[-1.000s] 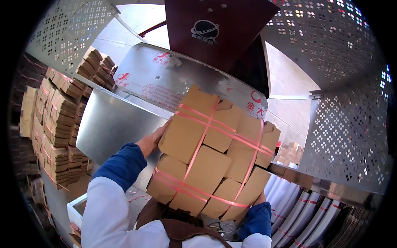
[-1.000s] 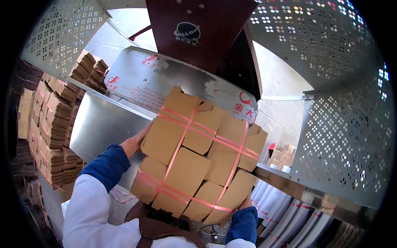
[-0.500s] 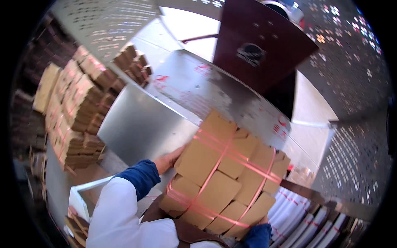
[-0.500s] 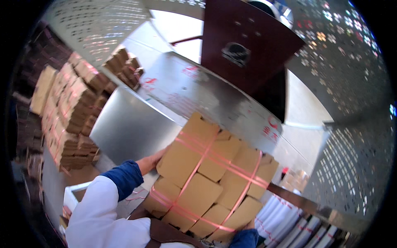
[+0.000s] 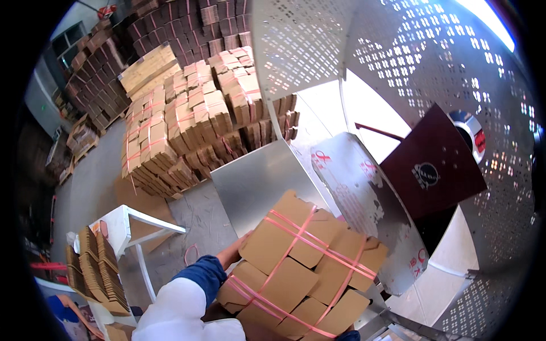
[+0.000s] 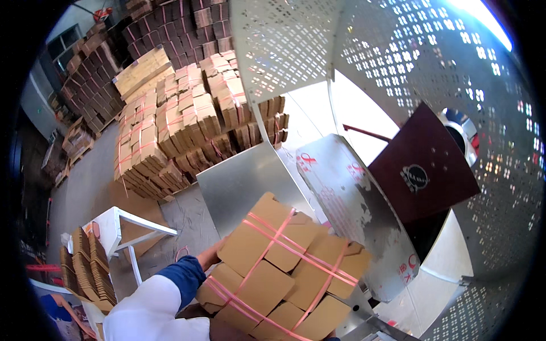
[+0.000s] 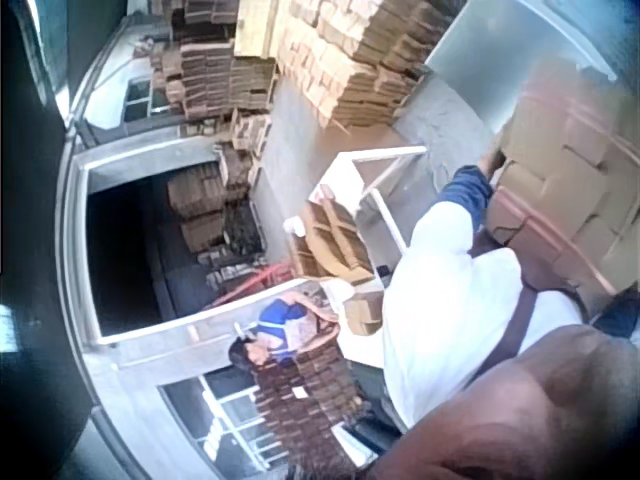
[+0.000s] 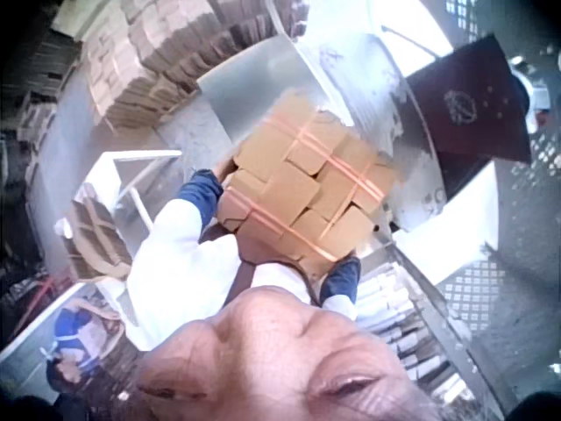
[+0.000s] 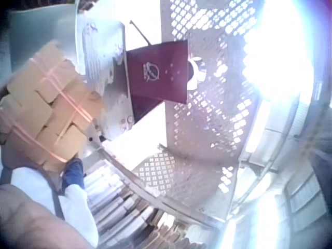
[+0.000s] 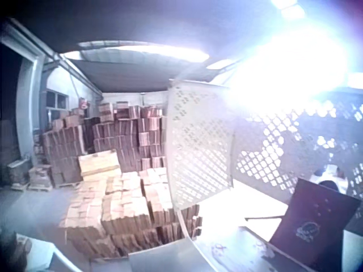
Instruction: The person gathers stacks of flat cardboard pieces, aligns them, and secures them with pink rubber bands. The person then stacks the finished bundles on a nearby table.
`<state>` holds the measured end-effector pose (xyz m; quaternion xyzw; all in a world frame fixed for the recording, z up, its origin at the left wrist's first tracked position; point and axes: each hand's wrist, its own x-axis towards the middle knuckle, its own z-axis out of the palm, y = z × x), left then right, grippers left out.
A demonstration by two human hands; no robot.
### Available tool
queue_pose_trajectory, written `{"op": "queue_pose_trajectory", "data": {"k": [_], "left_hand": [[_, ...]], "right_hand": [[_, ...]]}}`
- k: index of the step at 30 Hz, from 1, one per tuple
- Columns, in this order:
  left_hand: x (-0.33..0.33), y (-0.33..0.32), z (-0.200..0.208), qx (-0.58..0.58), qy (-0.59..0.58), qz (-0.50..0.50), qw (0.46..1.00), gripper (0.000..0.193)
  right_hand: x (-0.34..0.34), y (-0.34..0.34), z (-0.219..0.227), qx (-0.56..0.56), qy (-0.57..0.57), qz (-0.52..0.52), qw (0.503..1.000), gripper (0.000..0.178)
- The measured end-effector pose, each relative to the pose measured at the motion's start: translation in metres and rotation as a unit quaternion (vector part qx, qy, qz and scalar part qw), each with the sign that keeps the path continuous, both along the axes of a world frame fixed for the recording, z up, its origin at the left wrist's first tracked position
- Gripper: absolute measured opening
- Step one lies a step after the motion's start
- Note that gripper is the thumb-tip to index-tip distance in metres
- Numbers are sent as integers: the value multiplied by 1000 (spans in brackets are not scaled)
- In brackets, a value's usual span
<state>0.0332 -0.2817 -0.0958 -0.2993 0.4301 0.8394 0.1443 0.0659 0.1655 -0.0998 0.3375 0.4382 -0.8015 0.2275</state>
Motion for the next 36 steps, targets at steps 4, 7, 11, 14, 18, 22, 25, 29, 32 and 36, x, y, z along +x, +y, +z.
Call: {"op": "queue_pose_trajectory", "data": {"k": [4, 7, 11, 14, 18, 22, 25, 29, 32, 36], "left_hand": [[36, -74, 4, 0, 1, 83, 997, 66], [60, -133, 5, 6, 0, 139, 990, 66], [69, -210, -12, 36, 8, 177, 983, 66], [68, -272, -4, 36, 7, 203, 978, 66], [61, -357, 14, 14, 15, 239, 971, 66], [75, -435, 42, -33, 10, 291, 956, 66], [99, -479, 56, -61, 7, 338, 939, 66], [135, -546, 92, -122, -23, 406, 905, 66], [143, -584, 93, -129, -42, 439, 888, 66], [127, -632, 90, -125, -66, 466, 874, 66]], "right_hand": [[-40, -74, 23, 2, 14, 59, 998, 61], [-69, -147, 37, 2, 26, 102, 994, 61], [-107, -246, 53, 20, 50, 135, 989, 61], [-130, -325, 59, 8, 38, 174, 984, 61], [-163, -426, 63, -20, 36, 229, 973, 61], [-200, -520, 64, -64, 32, 298, 952, 61], [-236, -587, 65, -104, 53, 349, 930, 61], [-276, -694, 61, -173, 61, 412, 892, 61], [-298, -770, 59, -190, 73, 436, 877, 61], [-310, -875, 37, -195, 69, 442, 873, 61]]}}
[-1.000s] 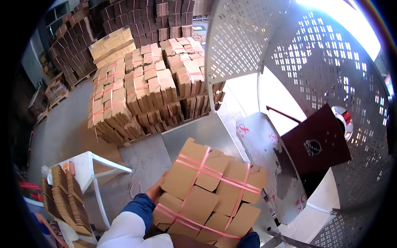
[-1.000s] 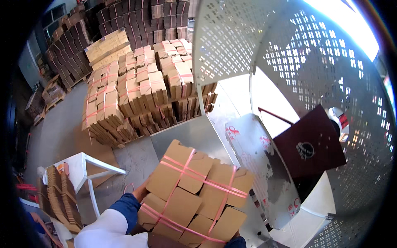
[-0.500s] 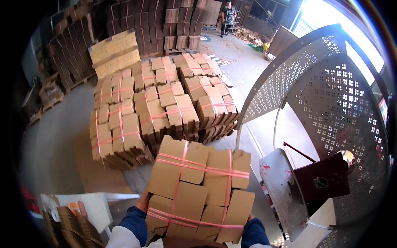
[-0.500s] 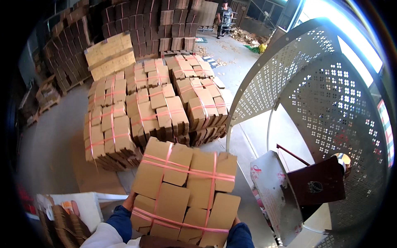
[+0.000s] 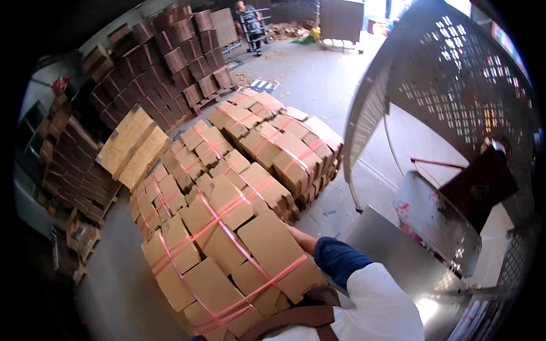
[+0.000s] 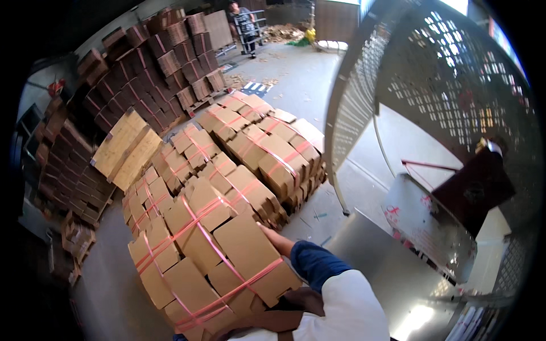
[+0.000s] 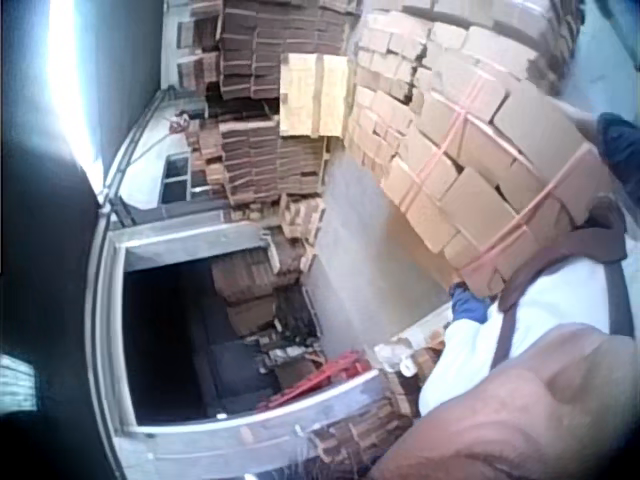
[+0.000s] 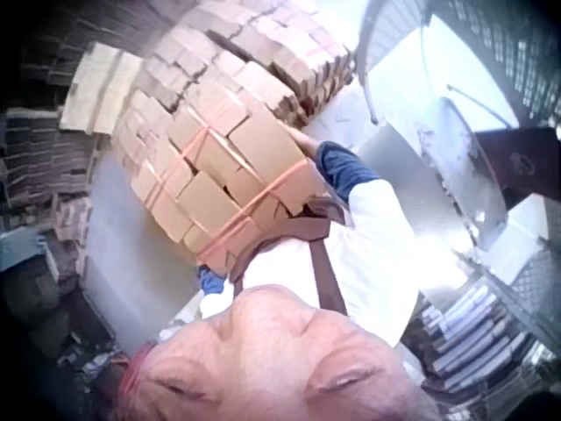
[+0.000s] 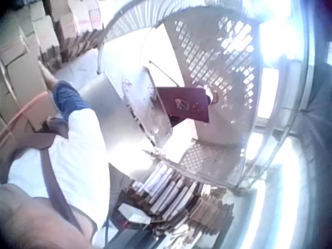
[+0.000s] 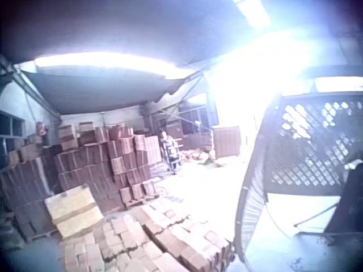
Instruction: The person gathers stacks of flat cardboard pieces, aligns them, and secures them with pink rubber bands. The person then stacks the finished bundles on a nearby table.
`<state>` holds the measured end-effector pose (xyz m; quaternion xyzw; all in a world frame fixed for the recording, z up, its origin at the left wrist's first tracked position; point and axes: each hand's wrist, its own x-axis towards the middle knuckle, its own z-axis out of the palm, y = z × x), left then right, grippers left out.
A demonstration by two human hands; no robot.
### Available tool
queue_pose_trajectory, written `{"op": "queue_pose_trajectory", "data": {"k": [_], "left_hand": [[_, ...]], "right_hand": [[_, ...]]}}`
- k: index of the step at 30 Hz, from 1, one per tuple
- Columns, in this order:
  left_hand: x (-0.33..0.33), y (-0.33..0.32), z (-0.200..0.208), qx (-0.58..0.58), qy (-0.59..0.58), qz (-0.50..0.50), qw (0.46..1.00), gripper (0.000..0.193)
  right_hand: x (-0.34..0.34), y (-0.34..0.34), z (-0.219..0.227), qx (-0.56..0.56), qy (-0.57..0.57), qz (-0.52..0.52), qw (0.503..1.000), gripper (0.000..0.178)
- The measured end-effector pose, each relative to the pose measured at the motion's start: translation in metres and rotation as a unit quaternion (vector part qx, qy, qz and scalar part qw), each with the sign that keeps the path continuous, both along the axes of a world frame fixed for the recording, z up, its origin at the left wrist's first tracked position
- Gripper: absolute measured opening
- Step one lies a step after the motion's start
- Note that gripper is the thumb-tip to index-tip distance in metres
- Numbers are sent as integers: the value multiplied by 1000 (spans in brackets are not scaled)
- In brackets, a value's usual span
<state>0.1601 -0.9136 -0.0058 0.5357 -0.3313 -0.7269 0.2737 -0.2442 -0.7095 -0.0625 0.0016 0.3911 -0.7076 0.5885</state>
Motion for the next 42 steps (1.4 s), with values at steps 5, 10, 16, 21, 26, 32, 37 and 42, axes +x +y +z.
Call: {"op": "queue_pose_trajectory", "data": {"k": [5, 10, 16, 21, 26, 32, 37, 42], "left_hand": [[-58, -57, -9, 23, 18, -5, 1000, 66], [-111, -99, -25, 42, 45, -16, 998, 66], [-185, -148, -43, 59, 56, -12, 997, 67], [-265, -202, -49, 37, 51, -6, 998, 67], [-357, -247, -58, 9, 30, 5, 999, 67], [-496, -315, -73, -40, 50, -26, 998, 67], [-623, -369, -93, -58, 71, -63, 994, 67], [-712, -395, -119, -67, 89, -72, 991, 67]], "right_hand": [[-27, -91, -15, -3, 26, 49, 998, 68], [-57, -142, -3, 8, 3, 70, 998, 67], [-136, -163, 15, 43, 10, 60, 997, 66], [-249, -189, 18, 56, 26, 44, 997, 64], [-396, -223, 25, 59, 59, 37, 996, 63], [-600, -267, 69, 61, 156, 27, 985, 61], [-739, -310, 112, 65, 219, 18, 973, 60], [-803, -351, 110, 61, 217, 49, 973, 59]]}}
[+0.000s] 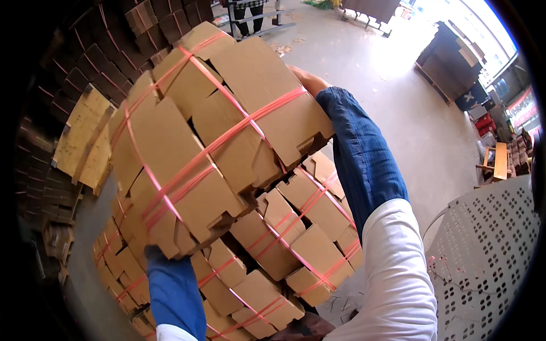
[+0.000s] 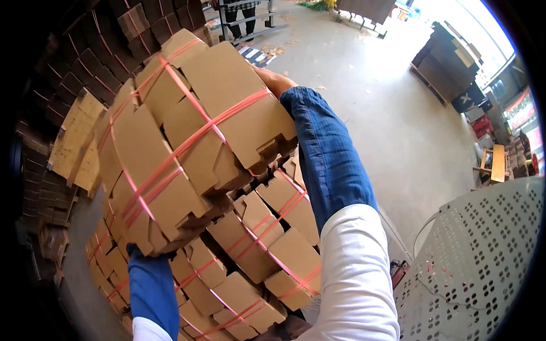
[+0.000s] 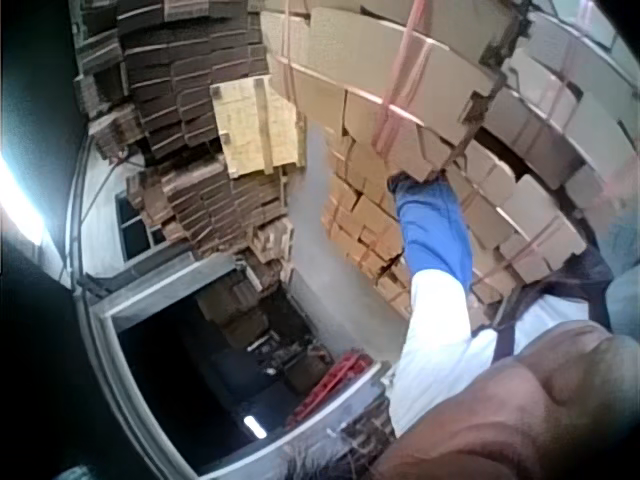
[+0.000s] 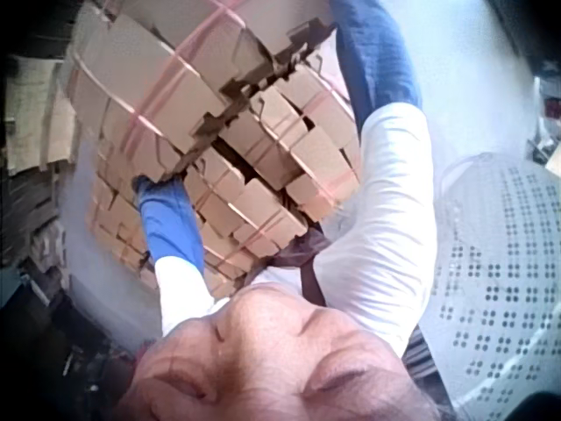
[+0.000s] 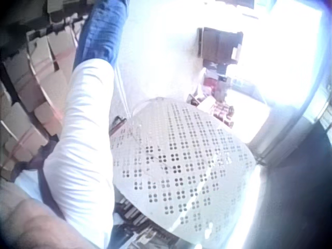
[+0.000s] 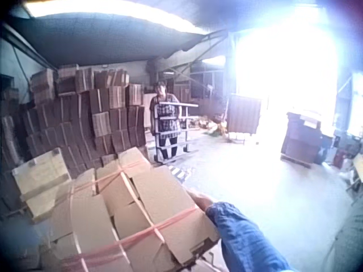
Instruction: The person gathers stacks of flat cardboard pieces, aligns them, and secures them with pink rubber bands. The person then stacks the finished bundles on a nearby table.
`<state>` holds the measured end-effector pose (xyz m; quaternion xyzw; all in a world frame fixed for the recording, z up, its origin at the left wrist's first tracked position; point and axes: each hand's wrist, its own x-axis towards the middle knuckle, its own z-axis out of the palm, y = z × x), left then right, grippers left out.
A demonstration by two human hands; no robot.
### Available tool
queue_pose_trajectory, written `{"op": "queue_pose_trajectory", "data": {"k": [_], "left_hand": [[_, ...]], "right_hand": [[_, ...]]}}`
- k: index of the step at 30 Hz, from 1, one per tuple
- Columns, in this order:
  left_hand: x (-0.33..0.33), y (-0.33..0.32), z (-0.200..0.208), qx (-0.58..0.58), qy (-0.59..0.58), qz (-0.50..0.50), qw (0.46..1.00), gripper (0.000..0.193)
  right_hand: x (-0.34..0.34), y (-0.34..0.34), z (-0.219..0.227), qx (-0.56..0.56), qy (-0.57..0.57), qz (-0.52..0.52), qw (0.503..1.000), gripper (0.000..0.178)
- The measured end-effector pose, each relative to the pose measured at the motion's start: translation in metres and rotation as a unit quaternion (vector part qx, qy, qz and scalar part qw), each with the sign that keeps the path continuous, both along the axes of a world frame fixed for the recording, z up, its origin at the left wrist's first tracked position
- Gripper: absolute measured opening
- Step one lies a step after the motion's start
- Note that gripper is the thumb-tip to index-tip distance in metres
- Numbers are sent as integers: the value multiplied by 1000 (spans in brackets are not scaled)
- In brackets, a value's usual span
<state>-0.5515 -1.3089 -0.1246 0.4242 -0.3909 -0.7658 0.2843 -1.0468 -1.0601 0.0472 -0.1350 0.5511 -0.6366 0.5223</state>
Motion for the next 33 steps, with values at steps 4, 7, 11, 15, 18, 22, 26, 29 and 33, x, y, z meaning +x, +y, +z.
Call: {"op": "queue_pose_trajectory", "data": {"k": [4, 7, 11, 15, 18, 22, 26, 29, 33], "left_hand": [[-40, -1, -22, -1, 6, 0, 1000, 67], [-65, -1, -32, 1, 12, -7, 1000, 67], [-63, -9, -30, -8, 8, 3, 1000, 67], [-71, -15, -28, -19, 0, 10, 1000, 68], [-78, -18, -35, -15, 5, 7, 1000, 68], [-83, -20, -32, -20, 16, 0, 1000, 68], [-63, -10, -17, -57, -4, 16, 998, 68], [-39, 47, 18, -137, -114, 114, 977, 59], [65, 161, 19, -176, -63, 41, 982, 45]], "right_hand": [[-20, -5, -106, -10, 84, -35, 996, 54], [-41, 20, -162, 41, 201, -72, 976, 49], [-46, 32, -153, 147, 212, -12, 966, 48], [-64, -10, -146, 147, 291, 32, 945, 47], [-64, -37, -164, 159, 340, 53, 925, 46], [-102, -26, -168, 206, 386, 48, 898, 60], [-52, -13, -102, 252, 369, -98, 889, 64], [-7, -6, -63, 44, 452, -299, 839, 36], [170, -17, 52, -177, 349, -136, 910, 39]]}}
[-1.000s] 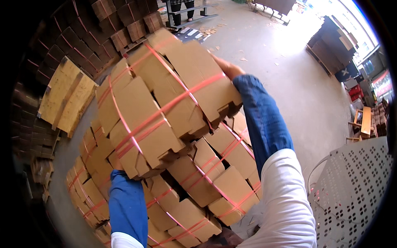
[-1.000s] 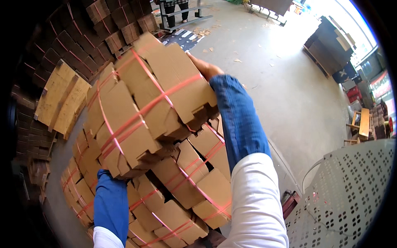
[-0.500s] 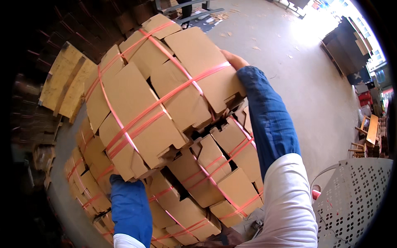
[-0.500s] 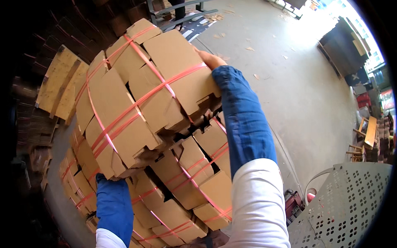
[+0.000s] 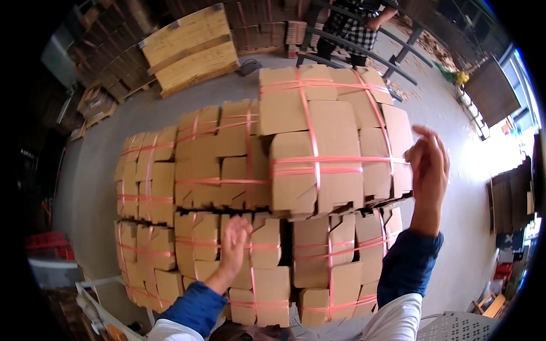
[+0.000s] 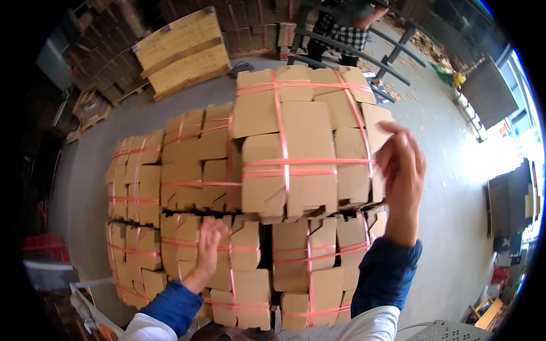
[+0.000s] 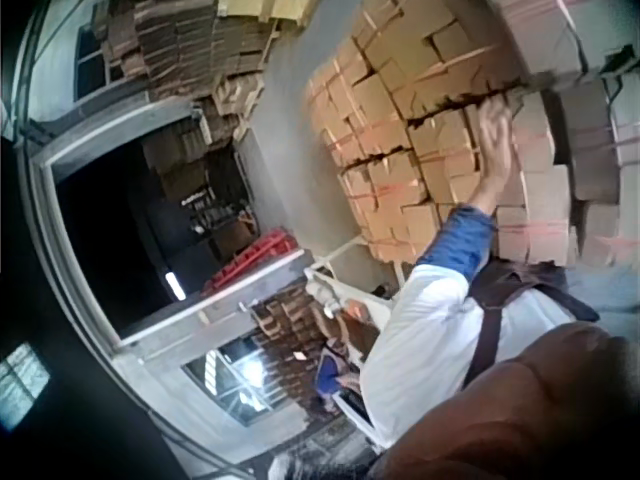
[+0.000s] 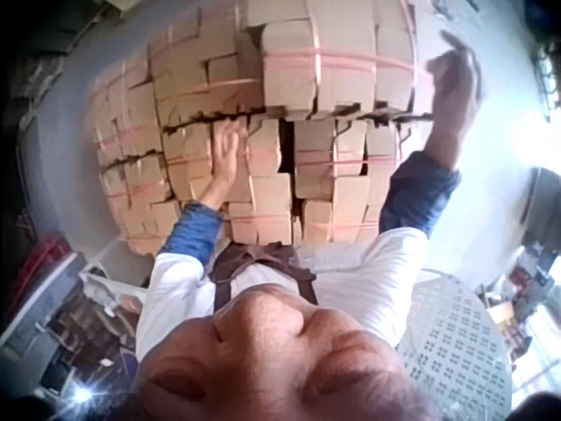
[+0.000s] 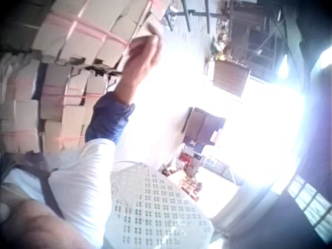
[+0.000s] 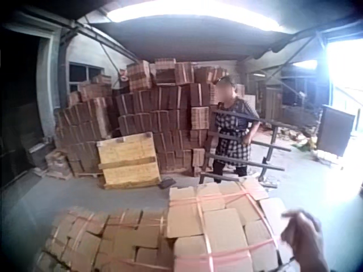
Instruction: The person gathers stacks of flat cardboard pieces, aligns them, and secures them with pink rubber bands. The person then stacks the finished bundles on a nearby table.
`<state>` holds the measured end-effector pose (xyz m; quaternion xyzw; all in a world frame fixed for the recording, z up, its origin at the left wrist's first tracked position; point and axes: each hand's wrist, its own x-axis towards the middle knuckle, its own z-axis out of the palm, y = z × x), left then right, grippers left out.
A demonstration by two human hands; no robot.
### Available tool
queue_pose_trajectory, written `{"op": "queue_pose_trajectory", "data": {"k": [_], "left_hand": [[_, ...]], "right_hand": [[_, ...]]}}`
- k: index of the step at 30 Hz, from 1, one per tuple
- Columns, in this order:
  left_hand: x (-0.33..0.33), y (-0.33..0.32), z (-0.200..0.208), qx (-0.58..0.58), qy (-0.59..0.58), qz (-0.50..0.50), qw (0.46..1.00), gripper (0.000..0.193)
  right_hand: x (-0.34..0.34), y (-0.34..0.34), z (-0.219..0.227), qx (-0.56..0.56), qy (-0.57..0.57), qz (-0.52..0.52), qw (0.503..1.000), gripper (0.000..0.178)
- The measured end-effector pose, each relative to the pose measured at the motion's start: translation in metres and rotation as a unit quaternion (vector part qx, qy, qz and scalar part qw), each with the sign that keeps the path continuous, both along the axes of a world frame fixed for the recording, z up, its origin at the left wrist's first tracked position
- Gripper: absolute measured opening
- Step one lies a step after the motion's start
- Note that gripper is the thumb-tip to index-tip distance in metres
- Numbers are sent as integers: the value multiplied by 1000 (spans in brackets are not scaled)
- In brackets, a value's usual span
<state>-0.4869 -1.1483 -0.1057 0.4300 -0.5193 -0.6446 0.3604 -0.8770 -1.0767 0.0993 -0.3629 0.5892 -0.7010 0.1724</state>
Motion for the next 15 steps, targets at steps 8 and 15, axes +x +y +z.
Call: {"op": "queue_pose_trajectory", "data": {"k": [8, 15], "left_hand": [[246, 149, -12, 133, 6, 25, 991, 42], [453, 172, 15, 29, 21, 129, 991, 38]], "right_hand": [[272, 25, 149, -299, 9, 677, 672, 43], [506, 59, 238, -333, 40, 756, 562, 40]]}}
